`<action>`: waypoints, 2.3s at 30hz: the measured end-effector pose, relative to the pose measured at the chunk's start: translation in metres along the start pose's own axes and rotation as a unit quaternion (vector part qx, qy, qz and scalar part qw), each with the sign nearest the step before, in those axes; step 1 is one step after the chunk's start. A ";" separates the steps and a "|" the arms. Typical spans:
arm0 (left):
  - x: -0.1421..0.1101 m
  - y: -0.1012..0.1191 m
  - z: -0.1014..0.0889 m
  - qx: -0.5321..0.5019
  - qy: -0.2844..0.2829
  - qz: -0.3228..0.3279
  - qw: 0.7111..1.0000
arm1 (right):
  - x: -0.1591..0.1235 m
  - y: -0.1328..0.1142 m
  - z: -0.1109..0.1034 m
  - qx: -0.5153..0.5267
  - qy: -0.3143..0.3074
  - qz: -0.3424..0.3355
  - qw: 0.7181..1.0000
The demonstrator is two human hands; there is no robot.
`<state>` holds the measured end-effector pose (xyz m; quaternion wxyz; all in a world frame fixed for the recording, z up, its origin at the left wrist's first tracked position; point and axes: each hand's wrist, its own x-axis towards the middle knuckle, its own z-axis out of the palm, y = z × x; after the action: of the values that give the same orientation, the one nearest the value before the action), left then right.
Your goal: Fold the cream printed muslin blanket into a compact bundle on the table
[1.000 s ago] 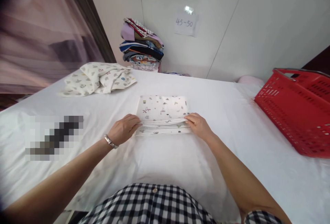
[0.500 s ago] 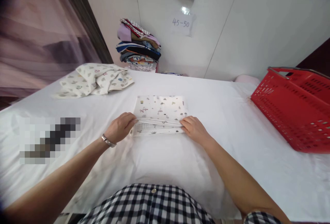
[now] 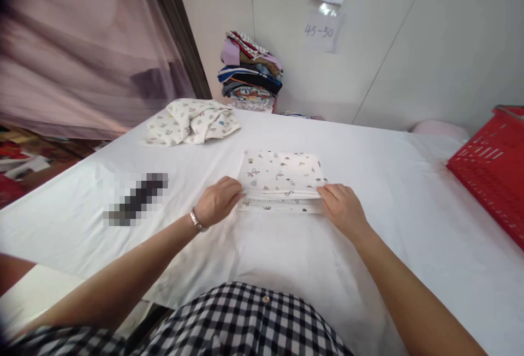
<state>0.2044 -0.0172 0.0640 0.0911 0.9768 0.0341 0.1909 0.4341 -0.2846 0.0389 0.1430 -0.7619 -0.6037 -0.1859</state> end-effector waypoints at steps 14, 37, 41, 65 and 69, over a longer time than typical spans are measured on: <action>-0.018 -0.006 0.019 0.094 -0.011 0.080 0.992 | -0.014 -0.012 0.007 0.025 -0.069 -0.020 0.997; -0.029 -0.020 0.026 0.059 0.045 0.066 0.995 | -0.022 -0.014 0.019 0.038 -0.031 -0.021 0.999; -0.026 -0.017 0.026 0.056 0.060 0.076 0.994 | -0.019 -0.008 0.012 0.058 -0.027 -0.014 0.998; -0.034 -0.008 0.031 -0.174 0.096 -0.186 0.962 | -0.007 -0.002 0.002 0.452 -0.084 0.526 0.716; -0.028 -0.009 0.033 -0.261 0.115 -0.284 0.916 | -0.004 -0.001 0.002 0.481 -0.074 0.511 0.709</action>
<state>0.1905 -0.0171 0.0216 0.3882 0.8390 0.2694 0.2696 0.4321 -0.2868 0.0355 0.5179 -0.7936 -0.1386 0.2877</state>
